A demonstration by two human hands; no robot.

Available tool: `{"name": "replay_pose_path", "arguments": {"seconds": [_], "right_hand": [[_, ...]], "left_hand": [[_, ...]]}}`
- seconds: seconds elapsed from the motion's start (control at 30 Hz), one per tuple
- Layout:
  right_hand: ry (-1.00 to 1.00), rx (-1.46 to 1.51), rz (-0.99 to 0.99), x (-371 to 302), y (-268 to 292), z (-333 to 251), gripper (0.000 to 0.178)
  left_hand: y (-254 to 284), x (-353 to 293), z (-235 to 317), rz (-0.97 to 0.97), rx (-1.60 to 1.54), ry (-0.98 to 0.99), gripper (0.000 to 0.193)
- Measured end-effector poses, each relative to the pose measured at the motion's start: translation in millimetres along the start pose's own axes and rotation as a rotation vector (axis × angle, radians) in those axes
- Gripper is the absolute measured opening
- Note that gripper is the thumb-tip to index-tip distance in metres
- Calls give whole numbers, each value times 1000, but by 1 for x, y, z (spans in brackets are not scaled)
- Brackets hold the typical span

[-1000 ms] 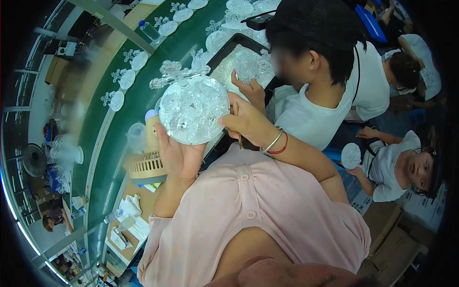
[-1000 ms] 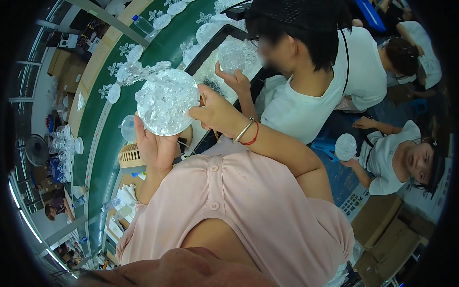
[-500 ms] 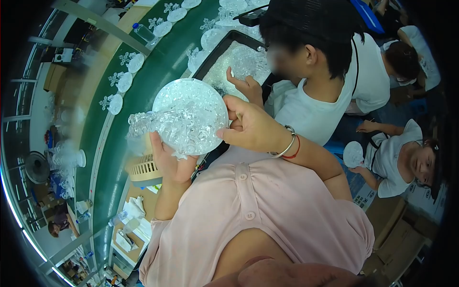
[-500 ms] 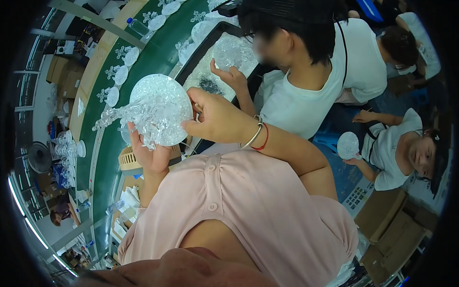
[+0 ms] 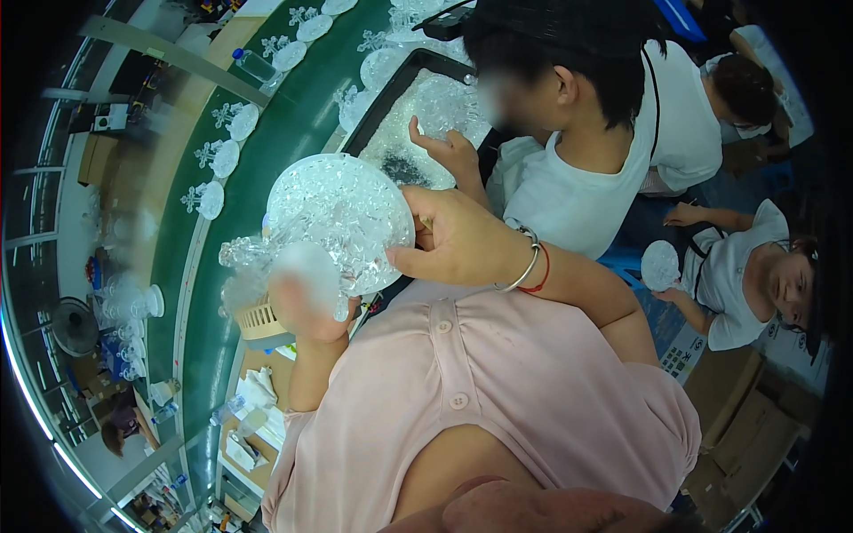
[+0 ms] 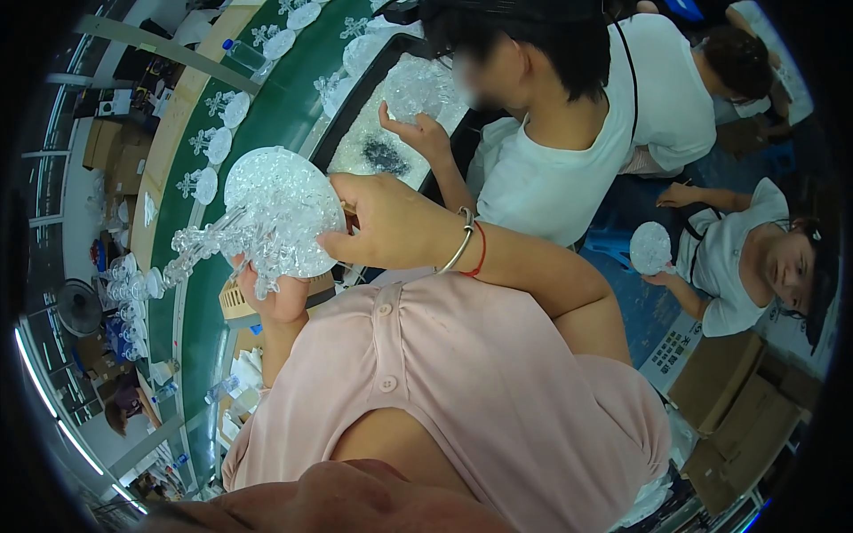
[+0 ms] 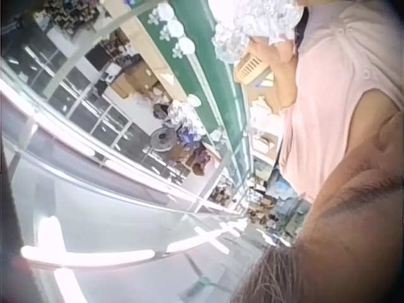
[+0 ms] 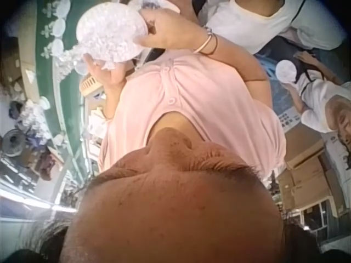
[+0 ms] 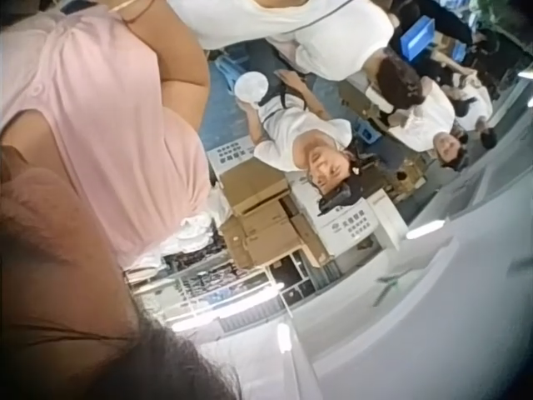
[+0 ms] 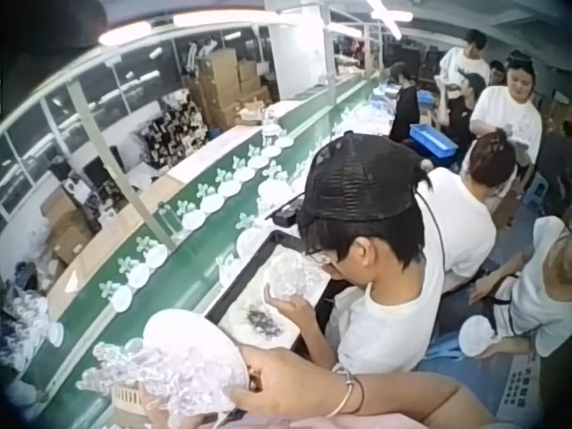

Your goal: Applying adhesive to translucent star-shaped plastic components to assemble decorative light fixtures.

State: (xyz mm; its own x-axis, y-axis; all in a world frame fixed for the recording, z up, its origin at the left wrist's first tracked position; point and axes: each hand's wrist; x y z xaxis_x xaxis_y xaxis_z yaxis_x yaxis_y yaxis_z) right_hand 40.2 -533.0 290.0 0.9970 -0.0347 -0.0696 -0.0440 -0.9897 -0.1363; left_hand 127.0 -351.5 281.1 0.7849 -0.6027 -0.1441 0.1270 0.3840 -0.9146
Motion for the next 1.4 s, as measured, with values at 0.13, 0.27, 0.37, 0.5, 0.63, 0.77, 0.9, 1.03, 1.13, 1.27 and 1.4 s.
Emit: {"name": "replay_pose_path", "arguments": {"seconds": [0.13,0.27,0.37,0.5,0.63,0.77,0.9,1.03,1.13,1.27,1.4], "right_hand": [[54,-224,154,-1,-1,-4,31],[102,-250,175,-6,-3,-6,29],[54,-158,35,-11,-1,-9,28],[62,9,65,-13,5,-8,28],[11,132,-11,-17,21,-19,8],[47,-26,80,-10,21,-10,8],[51,-146,235,7,24,18,14],[135,-410,486,19,28,31,23],[-154,32,165,5,25,13,21],[-211,541,-8,4,10,13,43],[-203,152,126,9,0,7,58]], "left_hand": [[-19,8,-7,363,220,-91,50],[19,4,3,167,105,-33,52],[4,8,-3,151,78,84,46],[0,8,-6,58,15,92,47],[-1,6,-5,-31,-55,89,48],[-4,5,-6,-126,-131,95,50],[-7,1,-6,-131,-154,25,54],[-17,0,-9,-133,-11,-63,54],[-14,-3,-12,-210,-110,-88,65],[-13,-7,-17,-265,-6,-149,66],[-10,-12,-22,-131,361,-300,66]]}}
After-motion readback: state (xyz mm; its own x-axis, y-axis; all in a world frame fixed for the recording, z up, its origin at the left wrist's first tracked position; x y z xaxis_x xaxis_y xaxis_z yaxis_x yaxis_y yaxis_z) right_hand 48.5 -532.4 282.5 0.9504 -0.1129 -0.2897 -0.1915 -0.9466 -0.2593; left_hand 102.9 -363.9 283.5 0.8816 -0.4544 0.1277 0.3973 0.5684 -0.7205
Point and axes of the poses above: each hand's wrist, its own x-axis towards the middle knuckle, its own y-axis out of the back of the hand, z = x × y, and after that the axes turned 9 degrees about -y, right-handed
